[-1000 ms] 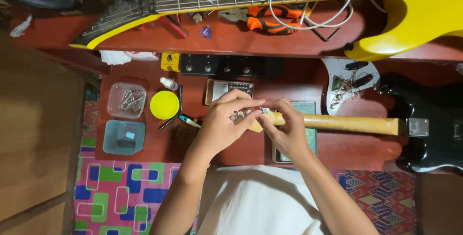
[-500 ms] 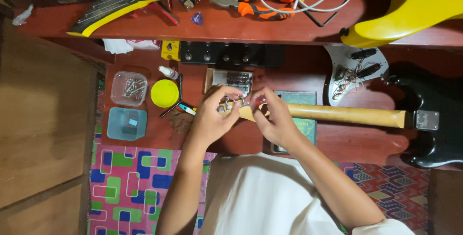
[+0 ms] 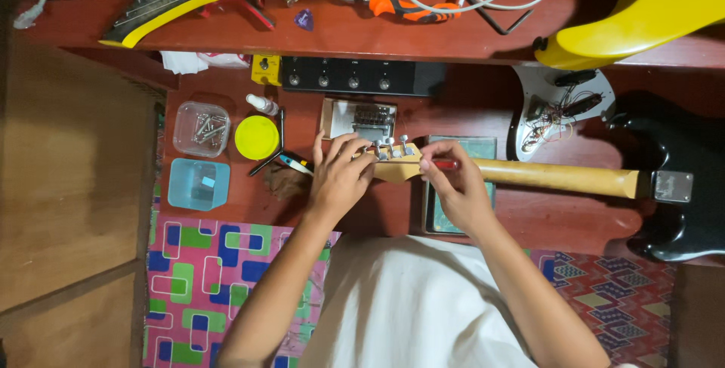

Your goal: The person uses a red-handled screwdriver to adjust the tuning pegs on the headstock of a black electric guitar. They systematically turn each peg while holding the headstock, then briefly inspect the guitar neck.

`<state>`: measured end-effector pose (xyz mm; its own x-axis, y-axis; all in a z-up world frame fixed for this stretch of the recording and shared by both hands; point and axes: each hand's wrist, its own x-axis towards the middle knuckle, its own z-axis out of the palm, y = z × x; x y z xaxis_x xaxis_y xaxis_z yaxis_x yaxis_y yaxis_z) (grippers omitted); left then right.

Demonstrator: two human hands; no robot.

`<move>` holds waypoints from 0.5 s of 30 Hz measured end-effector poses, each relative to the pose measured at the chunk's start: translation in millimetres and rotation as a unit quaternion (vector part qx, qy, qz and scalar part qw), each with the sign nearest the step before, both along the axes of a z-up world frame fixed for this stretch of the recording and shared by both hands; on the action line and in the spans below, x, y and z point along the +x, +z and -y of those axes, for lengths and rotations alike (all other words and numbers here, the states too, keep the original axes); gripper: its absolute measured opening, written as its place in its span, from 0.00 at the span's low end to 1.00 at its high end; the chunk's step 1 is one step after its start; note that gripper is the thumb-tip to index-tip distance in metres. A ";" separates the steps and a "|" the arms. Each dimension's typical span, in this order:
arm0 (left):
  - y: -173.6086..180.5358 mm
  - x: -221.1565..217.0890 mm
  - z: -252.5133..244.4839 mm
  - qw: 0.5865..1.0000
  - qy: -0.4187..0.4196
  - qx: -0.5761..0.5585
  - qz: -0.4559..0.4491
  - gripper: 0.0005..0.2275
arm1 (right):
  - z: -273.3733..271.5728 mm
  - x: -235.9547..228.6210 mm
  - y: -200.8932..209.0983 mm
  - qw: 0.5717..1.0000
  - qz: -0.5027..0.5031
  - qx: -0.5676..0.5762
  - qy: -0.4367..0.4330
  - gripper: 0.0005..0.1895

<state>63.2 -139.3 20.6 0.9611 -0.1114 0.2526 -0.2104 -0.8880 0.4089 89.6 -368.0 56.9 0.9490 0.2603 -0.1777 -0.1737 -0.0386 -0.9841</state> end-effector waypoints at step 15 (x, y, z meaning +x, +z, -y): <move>-4.0 18.0 -7.2 0.984 -0.136 0.070 0.088 0.03 | 11.9 -17.0 -15.6 0.977 -0.101 0.147 -0.116 0.07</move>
